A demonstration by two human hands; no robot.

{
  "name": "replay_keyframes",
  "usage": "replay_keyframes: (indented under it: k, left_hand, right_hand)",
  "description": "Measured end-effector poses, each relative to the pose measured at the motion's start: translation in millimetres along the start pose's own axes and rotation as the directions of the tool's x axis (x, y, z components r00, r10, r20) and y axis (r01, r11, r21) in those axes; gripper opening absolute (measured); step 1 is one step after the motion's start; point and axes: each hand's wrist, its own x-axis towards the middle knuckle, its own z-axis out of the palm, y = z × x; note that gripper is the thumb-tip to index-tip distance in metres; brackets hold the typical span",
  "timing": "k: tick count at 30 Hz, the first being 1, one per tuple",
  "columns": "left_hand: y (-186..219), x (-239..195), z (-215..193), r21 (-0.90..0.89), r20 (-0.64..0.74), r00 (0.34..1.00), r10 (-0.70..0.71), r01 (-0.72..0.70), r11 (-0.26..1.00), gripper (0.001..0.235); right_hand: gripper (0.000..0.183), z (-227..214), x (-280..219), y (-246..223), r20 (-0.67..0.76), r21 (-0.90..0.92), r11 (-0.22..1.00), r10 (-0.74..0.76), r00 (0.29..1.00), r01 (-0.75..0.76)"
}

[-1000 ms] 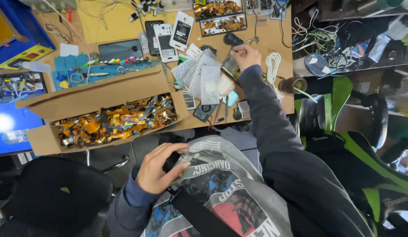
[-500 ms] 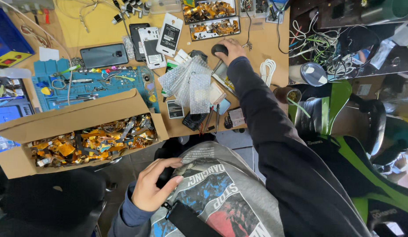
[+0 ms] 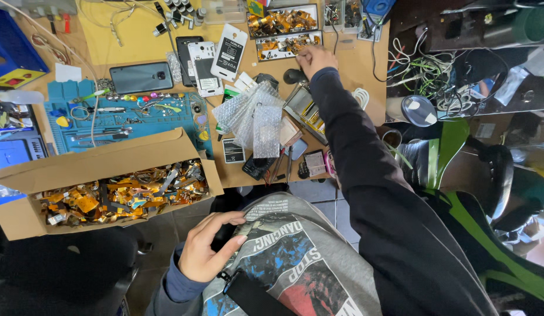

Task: The person picks up small electronic components, primarily orange ribbon cables, from a cluttered workbench and places them into a cardboard box. The person repeatedly handles individual cables, briefly inspecting them before depositing them into the box.

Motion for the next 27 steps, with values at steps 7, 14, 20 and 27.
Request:
replay_keyframes:
  k: [7,14,20,27]
  left_hand:
    - [-2.9,-7.7,3.1,-0.009,-0.037,0.998,-0.050,0.049,0.999,0.037]
    - [-6.1,-14.6,4.4,-0.015,-0.073,0.995,-0.072,0.071,0.997,0.039]
    - [-8.6,-16.0,7.9,-0.023,-0.057,0.995,-0.080,0.079,0.997,0.041]
    - [-7.0,-12.7,7.7,-0.011,-0.050,0.998,-0.046,0.045,0.999,0.040]
  right_hand:
    - [0.033,5.5,46.6,-23.7,0.147,-0.132,0.985,0.134,0.980,-0.114]
    - [0.016,10.5,56.4,-25.8,0.169,-0.309,0.944,0.171,0.971,-0.113]
    - [0.044,-3.8,51.6,-21.4,0.177,-0.314,0.938,0.212,0.961,-0.149]
    - [0.039,12.8,58.7,-1.6,0.136,-0.413,0.911,0.059,0.989,0.003]
